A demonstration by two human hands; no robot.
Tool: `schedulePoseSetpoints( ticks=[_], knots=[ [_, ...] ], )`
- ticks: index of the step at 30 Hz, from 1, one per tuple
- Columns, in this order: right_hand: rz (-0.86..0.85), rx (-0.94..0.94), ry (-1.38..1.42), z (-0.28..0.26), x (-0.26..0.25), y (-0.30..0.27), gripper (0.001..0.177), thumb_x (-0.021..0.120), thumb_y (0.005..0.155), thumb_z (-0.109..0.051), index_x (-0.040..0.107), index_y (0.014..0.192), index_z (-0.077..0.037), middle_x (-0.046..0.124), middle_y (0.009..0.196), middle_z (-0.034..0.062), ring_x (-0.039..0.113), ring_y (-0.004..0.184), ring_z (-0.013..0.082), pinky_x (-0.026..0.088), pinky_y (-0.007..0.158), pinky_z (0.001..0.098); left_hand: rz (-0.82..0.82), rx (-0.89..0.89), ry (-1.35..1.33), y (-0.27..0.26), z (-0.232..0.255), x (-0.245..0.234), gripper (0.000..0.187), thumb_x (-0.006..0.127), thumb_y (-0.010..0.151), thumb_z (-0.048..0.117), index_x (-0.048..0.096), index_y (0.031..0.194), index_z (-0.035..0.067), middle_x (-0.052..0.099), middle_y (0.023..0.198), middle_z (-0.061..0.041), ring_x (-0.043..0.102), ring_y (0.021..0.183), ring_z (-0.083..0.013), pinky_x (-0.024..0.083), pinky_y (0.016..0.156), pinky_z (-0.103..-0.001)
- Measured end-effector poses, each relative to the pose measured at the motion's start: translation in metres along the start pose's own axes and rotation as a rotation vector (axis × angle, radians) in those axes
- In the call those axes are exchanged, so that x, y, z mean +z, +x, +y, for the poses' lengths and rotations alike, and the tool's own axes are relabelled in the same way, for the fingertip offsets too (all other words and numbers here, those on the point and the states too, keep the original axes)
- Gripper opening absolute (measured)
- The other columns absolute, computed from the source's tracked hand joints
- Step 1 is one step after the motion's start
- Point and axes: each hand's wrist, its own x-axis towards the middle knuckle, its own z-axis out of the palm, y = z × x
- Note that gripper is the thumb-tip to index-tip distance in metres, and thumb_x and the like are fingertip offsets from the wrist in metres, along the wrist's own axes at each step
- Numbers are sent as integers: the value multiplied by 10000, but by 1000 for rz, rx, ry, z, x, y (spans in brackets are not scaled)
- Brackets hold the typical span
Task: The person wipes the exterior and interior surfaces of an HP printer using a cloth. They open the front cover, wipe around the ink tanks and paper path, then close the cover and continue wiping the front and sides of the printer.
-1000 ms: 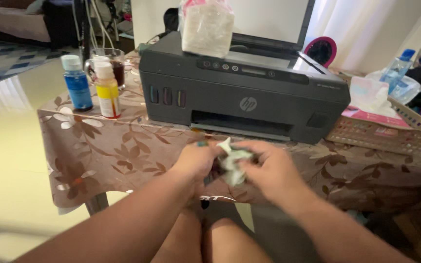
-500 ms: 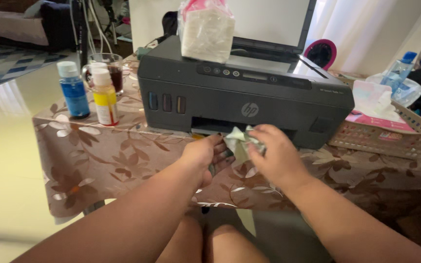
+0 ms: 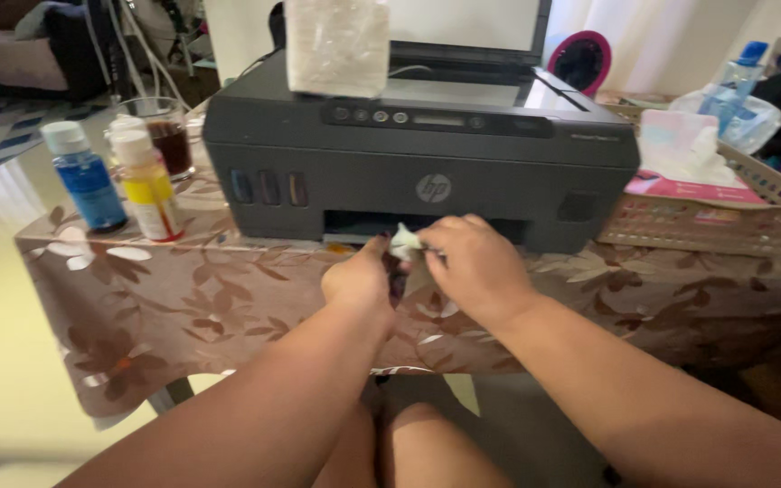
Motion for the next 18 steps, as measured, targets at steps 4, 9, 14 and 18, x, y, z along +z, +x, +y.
schedulePoseSetpoints(
  ticks=[4, 9, 14, 18],
  knots=[
    [-3, -15, 37, -5, -6, -9, 205, 691, 841, -105, 766, 1030, -77, 745, 1042, 46, 643, 1022, 289, 539, 855, 410, 14, 23, -8, -7, -6, -4, 206, 726, 917, 160, 641, 839, -11, 664, 718, -104, 614, 585, -185, 456, 498, -298],
    [171, -169, -15, -10, -11, -13, 205, 716, 786, -82, 775, 981, -62, 743, 1051, 42, 634, 1021, 298, 506, 863, 440, -34, 76, -17, -15, -7, -6, 174, 728, 897, 167, 647, 850, 21, 658, 748, -78, 620, 585, -181, 472, 505, -312],
    [197, -167, -26, -19, -20, -26, 175, 764, 762, -81, 787, 936, -83, 728, 1047, 35, 620, 969, 291, 508, 866, 422, -22, 14, 99, -21, -7, -8, 183, 704, 921, 187, 699, 923, 4, 652, 765, -70, 583, 597, -166, 464, 525, -318],
    [217, -117, -31, -30, -18, -43, 183, 788, 715, -59, 795, 889, -114, 692, 1021, 49, 621, 952, 295, 520, 823, 406, -216, -7, 55, -24, -12, -29, 134, 694, 918, 163, 669, 986, 50, 648, 781, -36, 624, 664, -160, 537, 592, -292]
  ],
)
